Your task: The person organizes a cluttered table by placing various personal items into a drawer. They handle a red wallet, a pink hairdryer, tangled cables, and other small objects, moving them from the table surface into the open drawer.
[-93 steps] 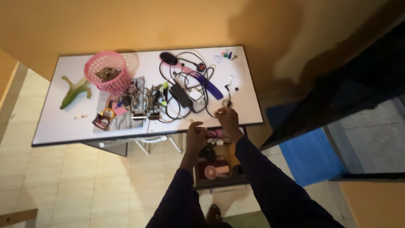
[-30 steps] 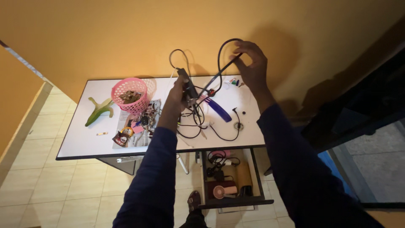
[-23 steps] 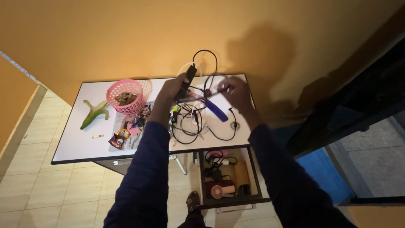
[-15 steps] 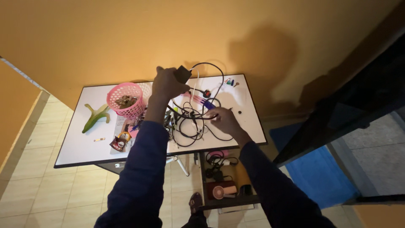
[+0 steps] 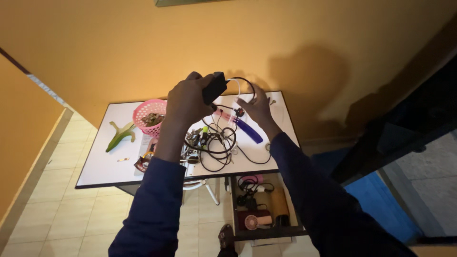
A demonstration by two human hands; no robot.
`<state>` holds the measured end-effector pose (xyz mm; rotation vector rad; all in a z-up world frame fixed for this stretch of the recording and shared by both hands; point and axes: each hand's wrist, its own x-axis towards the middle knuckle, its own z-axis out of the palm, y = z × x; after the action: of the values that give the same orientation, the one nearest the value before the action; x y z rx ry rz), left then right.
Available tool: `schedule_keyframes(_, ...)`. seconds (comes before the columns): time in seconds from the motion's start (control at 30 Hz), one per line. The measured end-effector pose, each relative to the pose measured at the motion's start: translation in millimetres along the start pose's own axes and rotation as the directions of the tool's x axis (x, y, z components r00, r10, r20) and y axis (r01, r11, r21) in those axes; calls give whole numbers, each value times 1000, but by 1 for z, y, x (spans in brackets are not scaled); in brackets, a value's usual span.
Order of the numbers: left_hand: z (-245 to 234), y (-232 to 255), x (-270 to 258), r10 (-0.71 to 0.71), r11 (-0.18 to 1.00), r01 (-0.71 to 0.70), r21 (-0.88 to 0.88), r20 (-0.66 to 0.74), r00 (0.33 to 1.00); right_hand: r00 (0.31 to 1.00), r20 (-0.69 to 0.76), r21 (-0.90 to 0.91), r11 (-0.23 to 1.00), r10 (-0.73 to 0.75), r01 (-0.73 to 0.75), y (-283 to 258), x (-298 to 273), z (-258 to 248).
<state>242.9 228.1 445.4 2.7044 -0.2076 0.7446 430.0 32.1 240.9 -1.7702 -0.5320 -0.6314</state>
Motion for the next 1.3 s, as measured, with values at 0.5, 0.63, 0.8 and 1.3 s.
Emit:
schedule_keyframes(0.5,16,-22,-26,-129,975,143,-172,91,987,994,30,-69,992,105,-103,-78,-2,8)
schedule_keyframes(0.63,24,-25,-31,-117,943,137,-302,84,990,977,-87,-205,956,195,-209,-89,-8,8)
schedule_keyframes(0.8,31,-35,-33,-139,926,155,-345,72,988,998,56,-59,998,-16,19,-72,-2,15)
schedule_keyframes(1.3,140,-74,-128,-258,852,215,-478,-25,966,952,123,187,936,280,-300,-4,198,-25)
